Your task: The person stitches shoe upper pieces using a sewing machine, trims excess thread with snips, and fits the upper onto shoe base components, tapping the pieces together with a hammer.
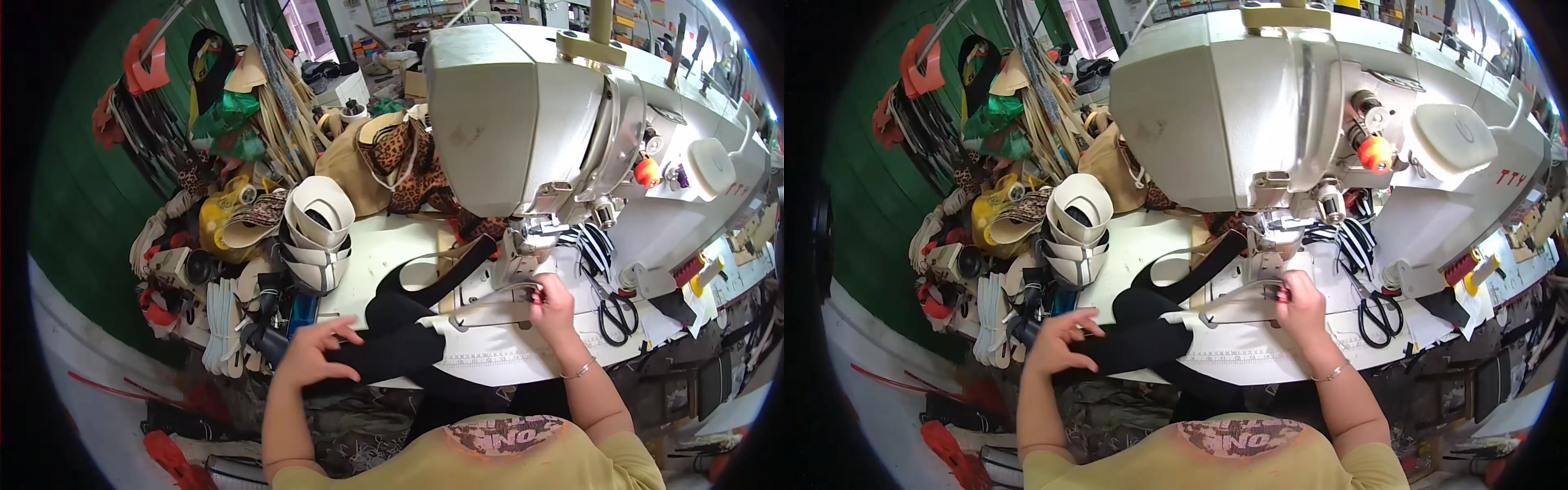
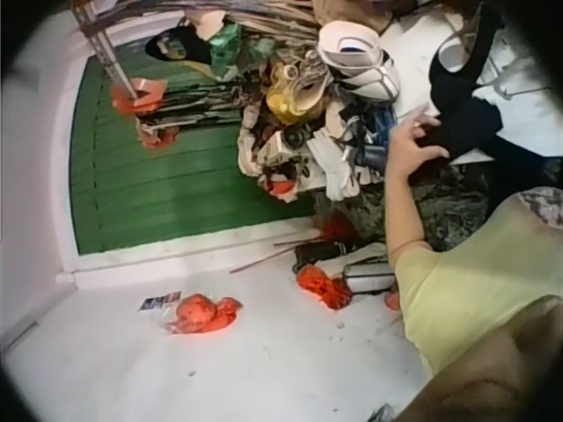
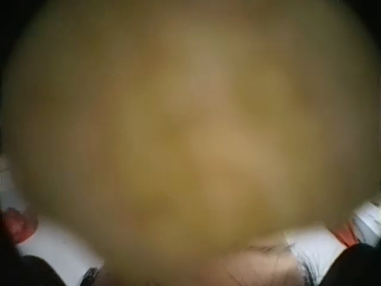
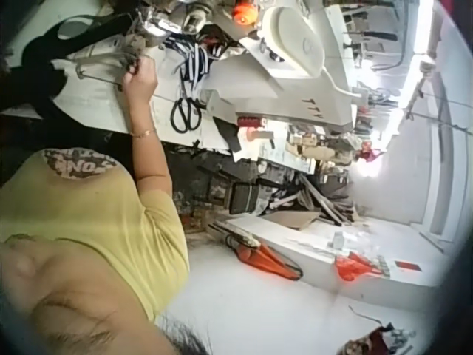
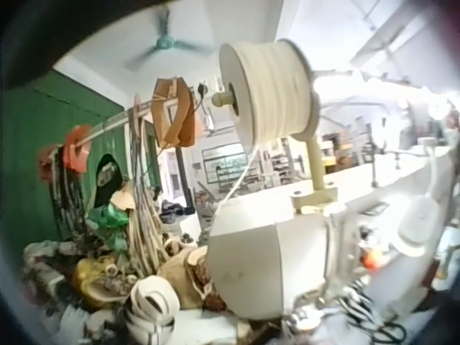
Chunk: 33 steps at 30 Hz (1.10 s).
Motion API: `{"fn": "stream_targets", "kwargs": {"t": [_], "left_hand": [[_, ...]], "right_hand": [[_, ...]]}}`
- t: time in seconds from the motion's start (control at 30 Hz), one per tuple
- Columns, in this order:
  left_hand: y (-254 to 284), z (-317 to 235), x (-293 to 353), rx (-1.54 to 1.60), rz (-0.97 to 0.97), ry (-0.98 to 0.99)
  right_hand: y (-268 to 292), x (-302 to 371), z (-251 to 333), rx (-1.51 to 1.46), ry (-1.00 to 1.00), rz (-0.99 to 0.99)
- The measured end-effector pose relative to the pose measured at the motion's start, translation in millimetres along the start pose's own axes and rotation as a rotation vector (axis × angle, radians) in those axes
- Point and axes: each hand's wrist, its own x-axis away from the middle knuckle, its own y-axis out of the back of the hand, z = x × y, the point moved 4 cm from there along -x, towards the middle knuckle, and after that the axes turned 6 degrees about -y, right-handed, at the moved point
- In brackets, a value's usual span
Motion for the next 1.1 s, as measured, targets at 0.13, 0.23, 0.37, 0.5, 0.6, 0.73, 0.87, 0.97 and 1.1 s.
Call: {"fn": "stream_targets", "kwargs": {"t": [0.13,0.23,0.37,0.5,0.6,0.73,0.87,0.97,1.1], "left_hand": [[38.5,-18.7,-2.4,0.225,-0.443,-0.402],[53.3,-48.9,-17.3,-0.369,-0.71,-0.653],[47.1,-44.1,-71.5,-0.333,-0.729,-0.664],[-23.8,-27.8,-92.7,-1.059,-0.464,-0.725],[-91.1,0.1,-64.6,-1.071,0.152,-0.944],[-120.3,1.0,-20.7,-0.808,0.426,-0.886],[-155.8,14.9,-5.5,-0.919,0.588,-0.754],[-189.1,12.6,-16.1,-0.861,0.454,-0.715],[-232.6,7.1,-30.4,-0.717,0.216,-0.567]], "right_hand": [[3.5,11.2,-14.8,-0.145,-0.01,0.005],[3.6,14.3,-20.3,-0.172,-0.09,-0.007],[6.0,19.4,-26.4,-0.197,-0.122,0.049],[11.8,26.8,-22.3,-0.211,-0.125,0.107],[16.3,34.8,-30.1,-0.163,-0.124,0.125],[11.3,42.8,-46.0,-0.172,-0.214,0.204],[-1.3,32.1,-25.7,-0.346,-0.331,0.231],[-11.7,28.2,-20.4,-0.404,-0.346,0.236],[-9.8,39.4,-31.1,-0.406,-0.37,0.227]]}}
